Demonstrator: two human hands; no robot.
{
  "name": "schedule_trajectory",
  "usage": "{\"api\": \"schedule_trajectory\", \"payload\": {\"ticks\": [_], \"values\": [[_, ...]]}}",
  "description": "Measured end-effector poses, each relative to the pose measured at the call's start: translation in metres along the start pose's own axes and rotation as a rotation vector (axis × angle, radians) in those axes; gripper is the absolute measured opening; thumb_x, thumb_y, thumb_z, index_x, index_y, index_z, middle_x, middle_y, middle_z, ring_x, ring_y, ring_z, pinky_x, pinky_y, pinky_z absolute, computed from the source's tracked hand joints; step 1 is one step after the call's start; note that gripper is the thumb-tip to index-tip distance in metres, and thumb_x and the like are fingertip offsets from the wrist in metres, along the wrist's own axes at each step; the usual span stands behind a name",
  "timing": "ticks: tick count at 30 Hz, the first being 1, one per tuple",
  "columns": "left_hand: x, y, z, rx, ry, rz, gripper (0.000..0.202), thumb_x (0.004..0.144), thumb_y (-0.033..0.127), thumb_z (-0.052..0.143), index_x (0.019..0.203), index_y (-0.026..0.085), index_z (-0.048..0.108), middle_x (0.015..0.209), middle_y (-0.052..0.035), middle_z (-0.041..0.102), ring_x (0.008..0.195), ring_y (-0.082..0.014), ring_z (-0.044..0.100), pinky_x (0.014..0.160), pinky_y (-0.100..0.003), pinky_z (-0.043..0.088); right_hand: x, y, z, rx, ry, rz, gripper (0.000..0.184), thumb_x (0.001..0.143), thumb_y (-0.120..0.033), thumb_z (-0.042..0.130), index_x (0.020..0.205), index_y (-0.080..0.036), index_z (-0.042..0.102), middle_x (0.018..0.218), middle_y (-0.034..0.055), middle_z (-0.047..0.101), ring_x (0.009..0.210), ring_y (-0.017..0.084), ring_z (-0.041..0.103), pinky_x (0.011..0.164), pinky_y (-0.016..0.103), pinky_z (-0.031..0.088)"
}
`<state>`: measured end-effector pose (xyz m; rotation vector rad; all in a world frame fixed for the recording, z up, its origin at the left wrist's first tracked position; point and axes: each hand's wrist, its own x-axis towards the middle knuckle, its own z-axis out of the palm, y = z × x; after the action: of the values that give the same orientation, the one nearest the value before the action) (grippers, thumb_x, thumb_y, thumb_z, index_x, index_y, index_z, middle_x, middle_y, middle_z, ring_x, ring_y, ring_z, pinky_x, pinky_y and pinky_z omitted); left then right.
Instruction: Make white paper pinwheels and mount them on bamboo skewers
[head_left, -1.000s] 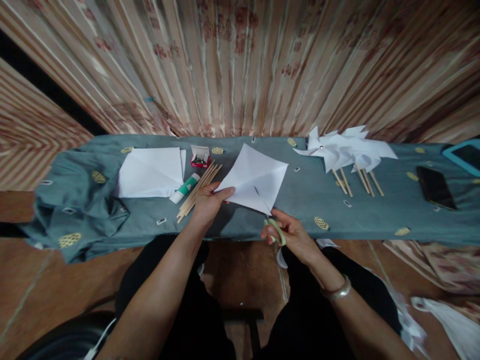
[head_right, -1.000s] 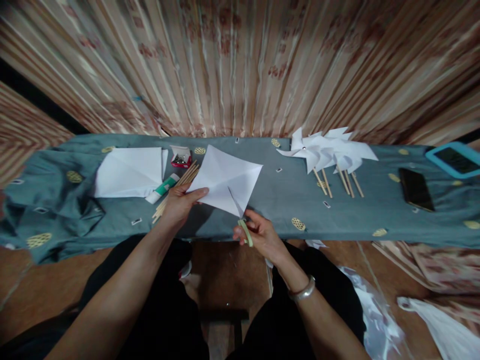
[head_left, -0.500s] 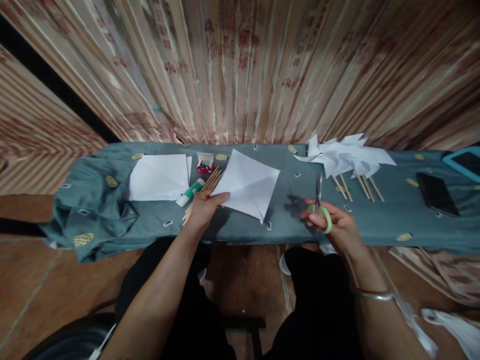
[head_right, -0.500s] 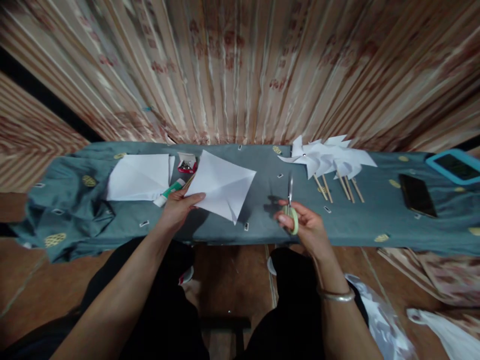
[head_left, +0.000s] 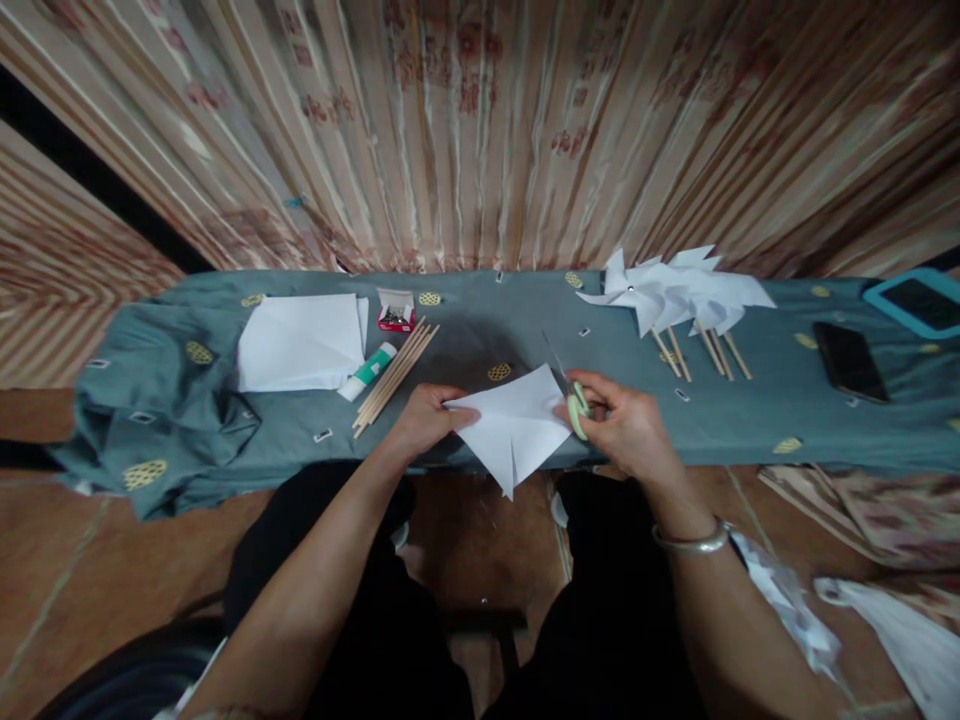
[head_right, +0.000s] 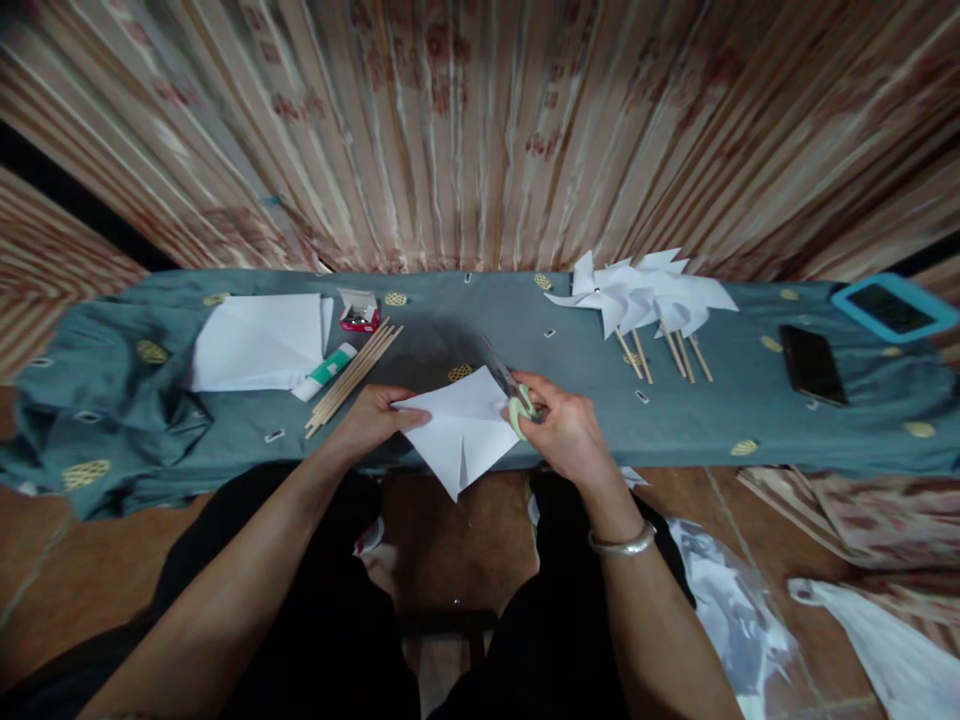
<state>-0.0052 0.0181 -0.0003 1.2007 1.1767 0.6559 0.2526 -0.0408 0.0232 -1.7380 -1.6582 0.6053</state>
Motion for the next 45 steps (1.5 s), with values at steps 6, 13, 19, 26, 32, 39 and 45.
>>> {"api": "schedule_trajectory", "payload": {"ticks": [6, 13, 19, 26, 32, 39, 45], "values": [[0.003, 0.011, 0.001, -0.452, 0.148, 0.119, 0.049, 0.059, 0.053, 0.076, 0.089, 0.015, 0.072, 0.083, -0.007, 0.073, 0.074, -0.0183, 0.065, 0.065, -0.028, 0.049, 0.011, -0.002, 0.011, 0.316, 0.149, 0.12, 0.049, 0.061, -0.04, 0.076, 0.104, -0.018, 0.069, 0.062, -0.0035, 0.065, 0.054, 0.011, 0.053, 0.058, 0.026, 0.043], [0.001, 0.007, 0.018, -0.674, 0.16, 0.154, 0.069, 0.059, 0.065, 0.073, 0.112, 0.02, 0.065, 0.119, -0.0107, 0.067, 0.109, -0.0257, 0.061, 0.085, -0.035, 0.05, 0.033, -0.019, 0.029, 0.82, 0.341, 0.285, 0.048, 0.045, -0.04, 0.085, 0.083, -0.019, 0.065, 0.06, -0.006, 0.063, 0.055, 0.011, 0.053, 0.06, 0.026, 0.044], [-0.001, 0.0, 0.044, -0.259, 0.207, 0.304, 0.06, 0.051, 0.033, 0.086, 0.106, 0.018, 0.066, 0.11, -0.0103, 0.071, 0.106, -0.0272, 0.063, 0.094, -0.039, 0.048, 0.043, -0.035, 0.052, 0.885, 0.306, 0.252, 0.045, 0.049, -0.036, 0.085, 0.086, -0.018, 0.067, 0.053, -0.0092, 0.057, 0.049, 0.007, 0.046, 0.05, 0.021, 0.039], [0.008, 0.002, 0.038, -0.346, 0.419, 0.301, 0.039, 0.056, 0.033, 0.079, 0.088, 0.013, 0.068, 0.094, -0.0109, 0.075, 0.088, -0.0254, 0.069, 0.087, -0.04, 0.053, 0.045, -0.044, 0.07, 0.913, 0.165, 0.237, 0.048, 0.051, -0.039, 0.084, 0.091, -0.019, 0.068, 0.068, -0.0019, 0.07, 0.059, 0.013, 0.06, 0.055, 0.025, 0.048], [0.01, 0.021, 0.029, -0.231, 0.485, 0.363, 0.034, 0.058, 0.026, 0.076, 0.089, 0.014, 0.069, 0.094, -0.0087, 0.075, 0.087, -0.025, 0.069, 0.084, -0.039, 0.054, 0.032, -0.043, 0.061, 0.834, 0.072, 0.183, 0.054, 0.058, -0.048, 0.081, 0.099, -0.015, 0.069, 0.068, 0.0015, 0.069, 0.057, 0.014, 0.058, 0.052, 0.024, 0.045], [0.031, 0.055, 0.009, -0.328, 0.569, 0.481, 0.041, 0.058, 0.025, 0.077, 0.097, 0.014, 0.068, 0.097, -0.0097, 0.074, 0.092, -0.0252, 0.069, 0.091, -0.039, 0.053, 0.008, -0.037, 0.054, 0.696, -0.238, 0.128, 0.053, 0.069, -0.053, 0.073, 0.107, -0.016, 0.066, 0.077, 0.0037, 0.07, 0.066, 0.016, 0.062, 0.058, 0.026, 0.047], [0.035, 0.04, 0.005, -0.338, 0.556, 0.41, 0.043, 0.058, 0.028, 0.081, 0.098, 0.017, 0.069, 0.095, -0.0086, 0.074, 0.094, -0.0264, 0.068, 0.091, -0.042, 0.053, -0.007, -0.041, 0.053, 0.676, -0.473, 0.151, 0.049, 0.071, -0.046, 0.076, 0.108, -0.016, 0.066, 0.078, 0.0007, 0.068, 0.07, 0.014, 0.061, 0.066, 0.026, 0.047]]}}
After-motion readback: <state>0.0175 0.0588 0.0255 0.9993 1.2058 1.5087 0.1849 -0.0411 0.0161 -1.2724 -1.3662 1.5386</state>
